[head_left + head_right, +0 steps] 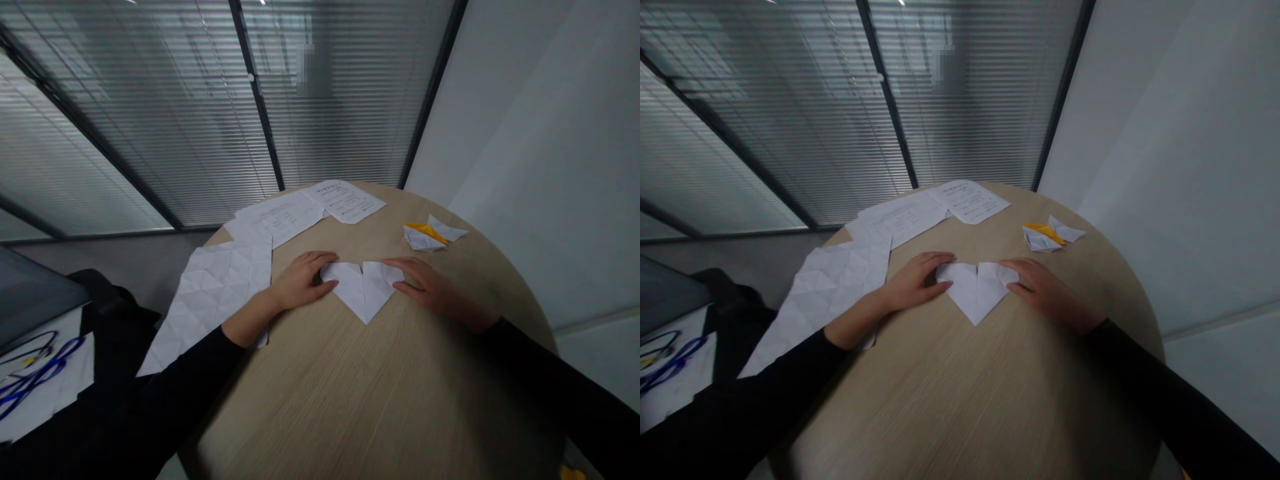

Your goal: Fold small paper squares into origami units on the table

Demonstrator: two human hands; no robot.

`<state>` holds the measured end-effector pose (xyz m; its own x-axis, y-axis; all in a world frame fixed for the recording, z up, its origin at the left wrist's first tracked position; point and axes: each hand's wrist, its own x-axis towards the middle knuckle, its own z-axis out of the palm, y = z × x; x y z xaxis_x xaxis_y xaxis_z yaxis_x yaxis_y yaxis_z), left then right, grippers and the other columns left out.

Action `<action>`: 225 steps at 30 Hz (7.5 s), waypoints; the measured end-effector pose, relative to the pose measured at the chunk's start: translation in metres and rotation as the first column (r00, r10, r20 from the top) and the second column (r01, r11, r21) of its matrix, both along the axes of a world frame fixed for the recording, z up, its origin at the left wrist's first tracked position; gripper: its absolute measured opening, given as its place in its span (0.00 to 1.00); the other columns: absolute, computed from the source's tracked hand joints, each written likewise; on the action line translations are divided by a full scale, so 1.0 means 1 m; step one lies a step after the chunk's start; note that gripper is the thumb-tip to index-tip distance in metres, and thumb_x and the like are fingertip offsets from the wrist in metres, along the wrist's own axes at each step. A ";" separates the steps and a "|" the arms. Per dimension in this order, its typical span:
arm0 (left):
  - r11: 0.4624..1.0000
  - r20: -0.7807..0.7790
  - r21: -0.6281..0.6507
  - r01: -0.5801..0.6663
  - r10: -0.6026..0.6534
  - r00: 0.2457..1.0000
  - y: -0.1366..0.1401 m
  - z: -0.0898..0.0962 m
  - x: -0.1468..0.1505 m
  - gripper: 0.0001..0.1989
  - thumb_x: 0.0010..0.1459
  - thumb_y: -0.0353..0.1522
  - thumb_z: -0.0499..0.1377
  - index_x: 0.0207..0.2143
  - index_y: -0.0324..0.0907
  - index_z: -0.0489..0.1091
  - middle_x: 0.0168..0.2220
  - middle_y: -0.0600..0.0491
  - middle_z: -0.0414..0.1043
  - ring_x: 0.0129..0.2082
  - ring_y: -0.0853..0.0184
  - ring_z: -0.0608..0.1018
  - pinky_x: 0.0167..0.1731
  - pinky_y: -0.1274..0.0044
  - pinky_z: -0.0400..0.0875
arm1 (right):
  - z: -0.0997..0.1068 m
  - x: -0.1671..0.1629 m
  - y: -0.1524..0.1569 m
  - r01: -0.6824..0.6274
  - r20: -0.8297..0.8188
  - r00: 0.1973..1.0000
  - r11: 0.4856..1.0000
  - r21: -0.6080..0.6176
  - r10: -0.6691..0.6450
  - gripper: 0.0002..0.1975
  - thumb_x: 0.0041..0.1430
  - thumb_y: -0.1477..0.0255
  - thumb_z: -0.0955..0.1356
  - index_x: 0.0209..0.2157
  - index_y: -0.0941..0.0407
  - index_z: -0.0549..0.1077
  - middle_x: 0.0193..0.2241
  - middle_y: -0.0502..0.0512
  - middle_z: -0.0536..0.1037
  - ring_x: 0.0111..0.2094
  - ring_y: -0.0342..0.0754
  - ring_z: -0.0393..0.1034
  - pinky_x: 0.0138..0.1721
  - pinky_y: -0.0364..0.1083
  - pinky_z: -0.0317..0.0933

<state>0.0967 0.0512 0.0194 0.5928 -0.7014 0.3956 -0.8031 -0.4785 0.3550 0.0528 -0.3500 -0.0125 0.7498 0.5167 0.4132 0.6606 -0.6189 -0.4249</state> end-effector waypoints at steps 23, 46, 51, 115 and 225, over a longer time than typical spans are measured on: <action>0.995 -0.026 -0.090 0.032 -0.034 0.999 -0.008 0.010 -0.009 0.20 0.73 0.41 0.68 0.63 0.46 0.76 0.54 0.43 0.79 0.55 0.52 0.82 0.57 0.58 0.79 | 0.011 0.000 0.011 -0.012 0.092 0.996 0.999 -0.046 0.017 0.28 0.73 0.62 0.76 0.71 0.44 0.74 0.57 0.62 0.84 0.57 0.69 0.80 0.61 0.71 0.74; 0.947 0.040 -0.044 0.317 -0.315 0.948 -0.006 0.010 -0.008 0.18 0.70 0.44 0.73 0.55 0.45 0.82 0.54 0.42 0.85 0.53 0.53 0.86 0.56 0.62 0.81 | 0.019 -0.022 0.015 -0.209 0.163 0.961 0.973 -0.100 0.223 0.11 0.75 0.65 0.76 0.56 0.48 0.85 0.52 0.62 0.88 0.51 0.62 0.84 0.53 0.62 0.79; 0.943 0.108 0.030 0.330 -0.331 0.937 -0.007 0.009 -0.005 0.19 0.78 0.49 0.68 0.56 0.43 0.83 0.54 0.43 0.87 0.52 0.55 0.88 0.53 0.66 0.82 | 0.022 -0.022 0.015 -0.259 0.135 0.953 0.961 -0.094 0.270 0.17 0.74 0.64 0.77 0.61 0.47 0.83 0.60 0.62 0.88 0.58 0.63 0.84 0.59 0.65 0.78; 0.979 -0.023 0.114 0.166 -0.165 0.986 -0.031 0.007 -0.038 0.21 0.81 0.47 0.63 0.68 0.49 0.78 0.75 0.42 0.75 0.75 0.47 0.78 0.79 0.44 0.64 | 0.008 -0.005 0.043 -0.045 0.132 0.991 0.998 0.051 0.038 0.06 0.77 0.69 0.74 0.52 0.48 0.84 0.50 0.60 0.87 0.53 0.62 0.83 0.57 0.66 0.77; 0.965 -0.116 -0.177 0.195 -0.218 0.969 -0.008 0.010 -0.004 0.11 0.77 0.41 0.69 0.46 0.44 0.83 0.41 0.49 0.85 0.43 0.61 0.83 0.51 0.68 0.73 | 0.020 0.006 0.028 -0.113 0.039 0.993 0.990 0.087 0.110 0.16 0.80 0.70 0.70 0.63 0.45 0.83 0.56 0.59 0.87 0.59 0.62 0.81 0.62 0.65 0.75</action>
